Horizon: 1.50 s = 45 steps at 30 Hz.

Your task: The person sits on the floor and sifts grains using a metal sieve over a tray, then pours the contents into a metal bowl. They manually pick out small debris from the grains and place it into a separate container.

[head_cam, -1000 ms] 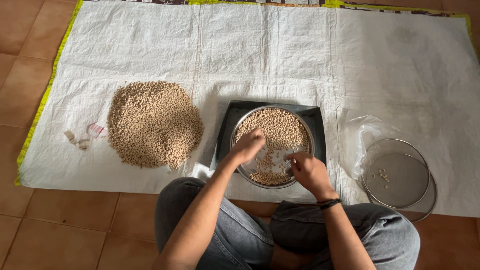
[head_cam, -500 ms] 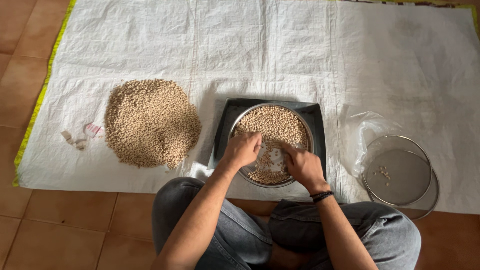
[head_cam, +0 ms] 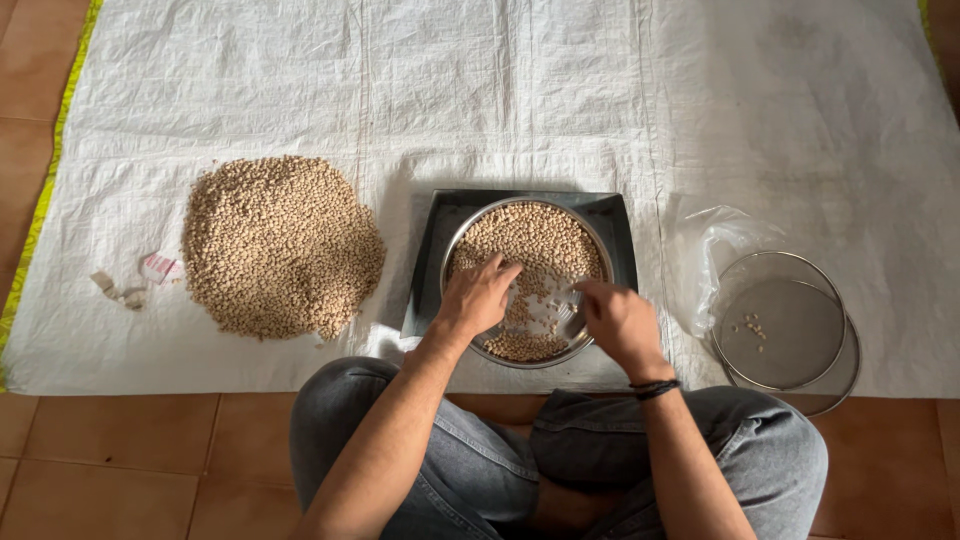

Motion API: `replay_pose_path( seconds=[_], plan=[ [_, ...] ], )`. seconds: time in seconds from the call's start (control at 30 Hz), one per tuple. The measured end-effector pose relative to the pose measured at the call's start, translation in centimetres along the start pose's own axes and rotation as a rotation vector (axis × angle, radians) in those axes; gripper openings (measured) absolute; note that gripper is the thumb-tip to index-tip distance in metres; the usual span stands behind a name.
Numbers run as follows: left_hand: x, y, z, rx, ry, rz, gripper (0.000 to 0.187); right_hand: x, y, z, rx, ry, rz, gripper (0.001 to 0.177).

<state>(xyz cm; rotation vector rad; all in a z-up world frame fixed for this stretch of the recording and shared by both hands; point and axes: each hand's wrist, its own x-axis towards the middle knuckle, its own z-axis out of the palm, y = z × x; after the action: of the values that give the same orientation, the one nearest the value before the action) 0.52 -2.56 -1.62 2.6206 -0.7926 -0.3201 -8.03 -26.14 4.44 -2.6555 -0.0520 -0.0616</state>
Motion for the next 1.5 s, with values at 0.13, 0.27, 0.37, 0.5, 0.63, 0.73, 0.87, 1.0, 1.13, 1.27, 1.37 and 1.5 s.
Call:
replay_pose_path(
  seconds=[0.13,0.27,0.37,0.5,0.63,0.73,0.87,1.0,1.13,1.27,1.37,1.5],
  plan=[
    [0.0,0.0,-0.2,-0.021,0.033,0.016,0.053,0.0,-1.4,1.2,0.044,0.069,-0.132,0.026],
    [0.2,-0.5,0.5,-0.046,-0.053,-0.035,0.051,1.7,-2.5,1.7,-0.015,0.057,-0.188,0.026],
    [0.5,-1.0,1.2,-0.026,0.042,0.007,0.054,3.3,-3.4,2.3,-0.110,-0.100,-0.091,0.035],
    [0.5,-1.3,1.6,-0.025,0.062,0.023,0.051,3.4,-4.2,3.2,-0.136,-0.240,-0.092,0.032],
    [0.6,-1.5,0.9,-0.091,-0.084,-0.085,0.035,1.9,-2.9,2.3,0.002,-0.015,-0.212,0.029],
    [0.7,-1.4,0.2,-0.071,0.082,-0.023,0.025,1.3,-1.3,0.6,-0.006,0.080,-0.149,0.027],
    [0.3,-1.0,-0.1,-0.062,0.054,-0.037,0.027,1.7,-1.2,0.3,-0.074,-0.095,0.056,0.021],
    [0.2,-0.2,0.1,-0.066,0.118,0.058,0.040,2.0,-3.0,1.7,0.035,0.095,-0.242,0.024],
    [0.1,0.5,0.4,0.026,0.157,0.107,0.033,2.2,-4.1,2.2,0.039,0.076,-0.163,0.020],
    [1.0,0.9,0.9,0.048,0.156,0.076,0.024,2.3,-3.4,0.9,-0.004,0.097,-0.098,0.017],
    [1.6,0.9,2.0,0.042,0.097,0.124,0.036,2.0,-2.3,0.1,-0.012,0.011,0.034,0.019],
    [1.8,0.6,2.3,-0.015,0.037,0.064,0.034,2.0,-1.7,0.1,-0.012,0.082,-0.008,0.022]
  ],
)
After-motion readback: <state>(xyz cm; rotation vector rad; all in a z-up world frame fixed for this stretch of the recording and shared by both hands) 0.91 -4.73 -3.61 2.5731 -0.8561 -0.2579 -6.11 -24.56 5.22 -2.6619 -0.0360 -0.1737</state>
